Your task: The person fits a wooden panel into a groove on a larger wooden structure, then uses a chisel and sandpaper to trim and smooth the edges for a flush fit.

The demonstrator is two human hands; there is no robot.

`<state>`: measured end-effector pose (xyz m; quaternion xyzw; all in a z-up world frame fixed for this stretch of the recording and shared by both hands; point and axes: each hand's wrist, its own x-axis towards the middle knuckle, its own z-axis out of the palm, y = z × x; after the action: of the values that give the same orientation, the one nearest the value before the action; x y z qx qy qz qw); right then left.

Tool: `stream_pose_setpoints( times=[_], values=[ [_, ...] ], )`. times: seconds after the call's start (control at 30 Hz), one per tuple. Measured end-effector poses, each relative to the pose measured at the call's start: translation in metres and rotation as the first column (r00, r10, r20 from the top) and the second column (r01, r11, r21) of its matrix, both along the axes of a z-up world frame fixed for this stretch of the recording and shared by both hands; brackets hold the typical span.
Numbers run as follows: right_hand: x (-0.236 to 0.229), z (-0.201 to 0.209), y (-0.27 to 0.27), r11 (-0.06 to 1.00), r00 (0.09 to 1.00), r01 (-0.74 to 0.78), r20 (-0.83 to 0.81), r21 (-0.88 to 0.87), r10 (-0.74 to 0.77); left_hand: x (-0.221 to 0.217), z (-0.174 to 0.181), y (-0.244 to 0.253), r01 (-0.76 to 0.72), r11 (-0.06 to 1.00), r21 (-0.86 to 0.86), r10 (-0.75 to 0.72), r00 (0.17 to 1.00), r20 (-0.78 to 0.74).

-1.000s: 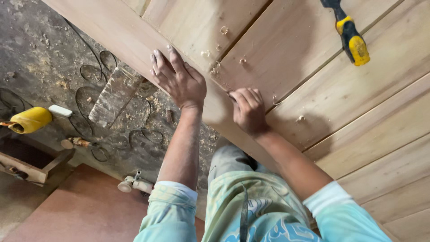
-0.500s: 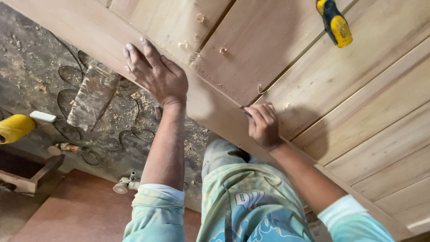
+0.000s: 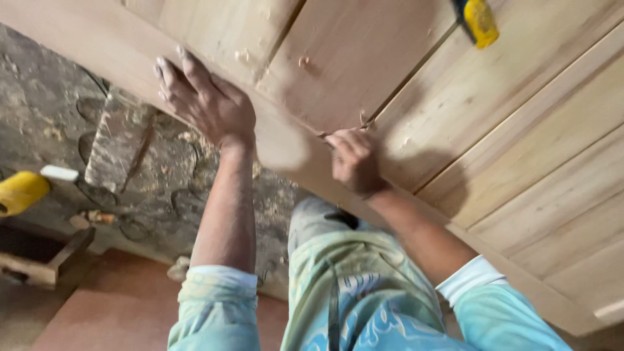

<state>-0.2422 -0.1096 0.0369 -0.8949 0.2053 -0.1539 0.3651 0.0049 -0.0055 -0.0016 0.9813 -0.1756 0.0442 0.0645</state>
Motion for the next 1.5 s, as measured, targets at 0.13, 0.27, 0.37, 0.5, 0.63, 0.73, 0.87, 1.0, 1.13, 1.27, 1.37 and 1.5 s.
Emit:
stream_pose_setpoints(
  times=[0.13,0.27,0.37,0.5,0.63,0.73,0.87,1.0,1.13,1.27,1.37,1.5],
  values=[
    [-0.007,0.001,-0.006,0.999,0.999,-0.039,-0.014,0.016,0.039,-0.007,0.006,0.005,-0.036,0.999,0.019,0.037,0.996,-0.078],
    [-0.005,0.017,-0.017,0.999,0.999,-0.038,0.008,0.023,0.038,-0.002,-0.001,0.005,-0.033,0.997,0.067,0.037,0.998,-0.049],
    [0.005,0.017,-0.009,1.000,1.000,0.010,-0.003,-0.016,-0.010,-0.002,-0.009,0.006,-0.051,0.997,0.062,0.053,0.998,-0.037],
    [0.016,0.009,-0.004,0.997,0.999,-0.030,0.047,0.068,0.027,-0.007,-0.009,0.013,-0.026,0.999,0.047,0.027,0.999,-0.028],
    [0.003,0.012,-0.017,0.999,0.999,-0.030,-0.012,0.038,0.031,0.002,-0.015,0.006,-0.041,0.995,0.094,0.041,0.999,-0.006],
    [-0.010,0.009,-0.007,0.999,0.999,-0.021,-0.030,0.032,0.022,0.004,-0.017,0.011,-0.045,0.996,0.083,0.045,0.999,0.008],
    [-0.006,-0.008,-0.009,0.999,0.999,-0.030,0.012,-0.018,0.030,-0.001,-0.010,0.005,-0.042,0.994,0.098,0.047,0.998,-0.048],
    [-0.007,-0.001,-0.011,0.999,0.998,-0.040,-0.043,-0.016,0.039,0.003,-0.009,0.009,-0.047,0.997,0.068,0.049,0.998,-0.030],
    [0.023,0.012,-0.010,1.000,1.000,0.006,-0.013,-0.029,-0.006,0.000,-0.005,0.004,-0.053,0.994,0.098,0.060,0.996,-0.070],
    [0.092,-0.013,0.008,1.000,0.993,0.005,0.118,0.010,-0.006,-0.002,0.007,-0.002,-0.028,0.998,0.061,0.032,0.998,-0.054],
    [0.099,-0.026,0.007,1.000,0.992,0.002,0.124,-0.004,-0.002,-0.002,0.014,-0.007,-0.038,0.998,0.049,0.041,0.996,-0.074],
    [0.028,0.005,-0.012,0.999,0.999,0.005,0.037,-0.046,-0.003,0.001,0.007,-0.008,-0.054,0.998,0.015,0.055,0.997,-0.054]
  ],
)
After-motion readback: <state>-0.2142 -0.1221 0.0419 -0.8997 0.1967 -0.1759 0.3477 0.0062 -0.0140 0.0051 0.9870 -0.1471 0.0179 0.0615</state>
